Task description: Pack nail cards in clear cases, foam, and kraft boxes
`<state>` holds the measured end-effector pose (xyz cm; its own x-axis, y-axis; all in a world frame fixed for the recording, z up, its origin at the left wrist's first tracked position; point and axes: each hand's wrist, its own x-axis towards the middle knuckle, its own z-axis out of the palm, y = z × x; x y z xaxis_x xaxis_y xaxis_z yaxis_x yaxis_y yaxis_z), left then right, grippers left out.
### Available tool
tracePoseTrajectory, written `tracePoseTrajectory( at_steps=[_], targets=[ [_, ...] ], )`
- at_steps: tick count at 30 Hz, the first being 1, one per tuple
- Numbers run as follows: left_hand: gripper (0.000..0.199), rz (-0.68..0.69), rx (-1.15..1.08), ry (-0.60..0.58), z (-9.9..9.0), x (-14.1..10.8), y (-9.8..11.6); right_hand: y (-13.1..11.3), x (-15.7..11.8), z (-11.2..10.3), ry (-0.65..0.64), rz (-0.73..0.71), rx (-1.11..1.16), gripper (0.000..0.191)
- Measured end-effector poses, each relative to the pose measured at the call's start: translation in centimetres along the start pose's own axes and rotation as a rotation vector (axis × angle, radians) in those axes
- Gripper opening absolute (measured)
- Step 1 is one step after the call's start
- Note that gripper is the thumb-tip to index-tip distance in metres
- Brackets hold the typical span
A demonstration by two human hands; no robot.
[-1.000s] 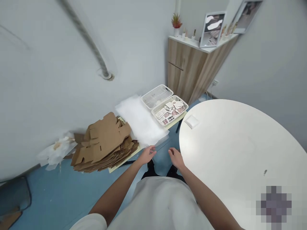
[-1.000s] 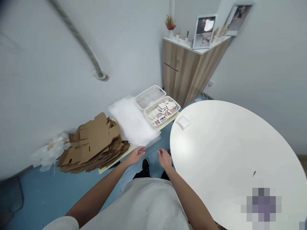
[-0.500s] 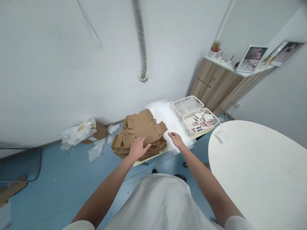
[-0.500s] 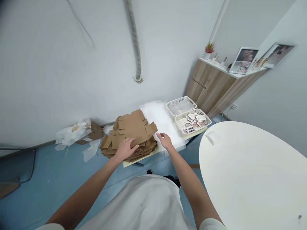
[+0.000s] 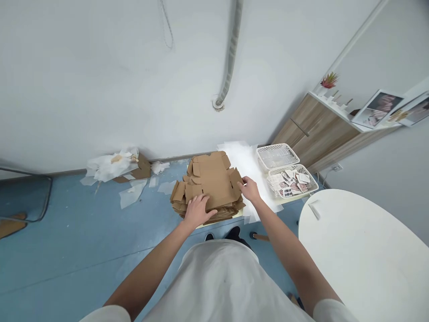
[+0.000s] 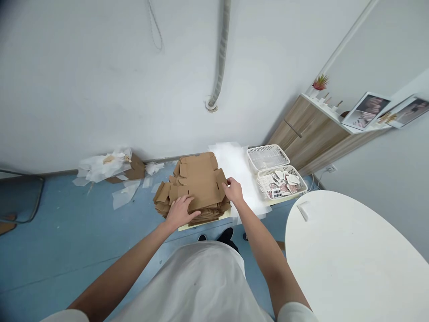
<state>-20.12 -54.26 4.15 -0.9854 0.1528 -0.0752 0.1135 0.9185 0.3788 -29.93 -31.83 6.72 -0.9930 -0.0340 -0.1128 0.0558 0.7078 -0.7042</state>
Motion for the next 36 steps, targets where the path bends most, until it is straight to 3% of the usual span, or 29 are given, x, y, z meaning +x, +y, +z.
tracePoseTrajectory(
  at_steps=[4, 9, 12, 15, 18, 21, 24, 27, 30, 33, 36],
  targets=[
    [0.055, 0.064, 0.0, 0.047, -0.2, 0.4, 0.4, -1.8, -0.1, 0.0, -0.012, 0.055, 0.242, 0.021],
    [0.04, 0.11, -0.019, 0.075, -0.6, 0.9, 0.0, -2.0, -0.5, -0.6, -0.037, 0.097, 0.427, 0.031],
    [0.037, 0.137, -0.01, 0.044, -0.7, 1.2, -0.2, -2.1, -1.7, -0.7, 0.122, -0.011, 0.318, 0.045],
    [0.036, 0.141, 0.012, 0.019, -0.7, 1.5, -0.2, -2.1, -4.0, -0.4, 0.305, -0.238, 0.086, 0.052],
    [0.035, 0.093, 0.038, 0.007, -0.7, 1.8, -0.1, -1.9, -6.4, 0.2, 0.122, -0.507, -0.156, 0.047],
    [0.033, 0.073, 0.051, 0.016, -0.8, 2.1, 0.0, -1.4, -7.7, 0.8, -0.131, -0.639, -0.35, 0.044],
    [0.032, 0.073, 0.023, 0.059, -1.3, 2.3, -0.3, -0.6, -7.9, 1.4, -0.248, -0.596, -0.451, 0.04],
    [0.03, 0.063, -0.045, 0.129, -2.1, 2.2, -0.7, 0.2, -7.7, 1.8, -0.293, -0.508, -0.4, 0.04],
    [0.029, 0.099, -0.128, 0.209, -2.9, 1.7, -0.9, 0.3, -7.5, 1.5, -0.318, -0.393, -0.167, 0.051],
    [0.027, 0.157, -0.181, 0.241, -3.4, 0.9, -0.7, -0.7, -7.2, 0.1, -0.304, -0.21, 0.203, 0.069],
    [0.026, 0.244, -0.2, 0.225, -3.0, -0.3, 0.2, -2.1, -6.7, -1.5, -0.26, -0.031, 0.456, 0.065]
  ],
)
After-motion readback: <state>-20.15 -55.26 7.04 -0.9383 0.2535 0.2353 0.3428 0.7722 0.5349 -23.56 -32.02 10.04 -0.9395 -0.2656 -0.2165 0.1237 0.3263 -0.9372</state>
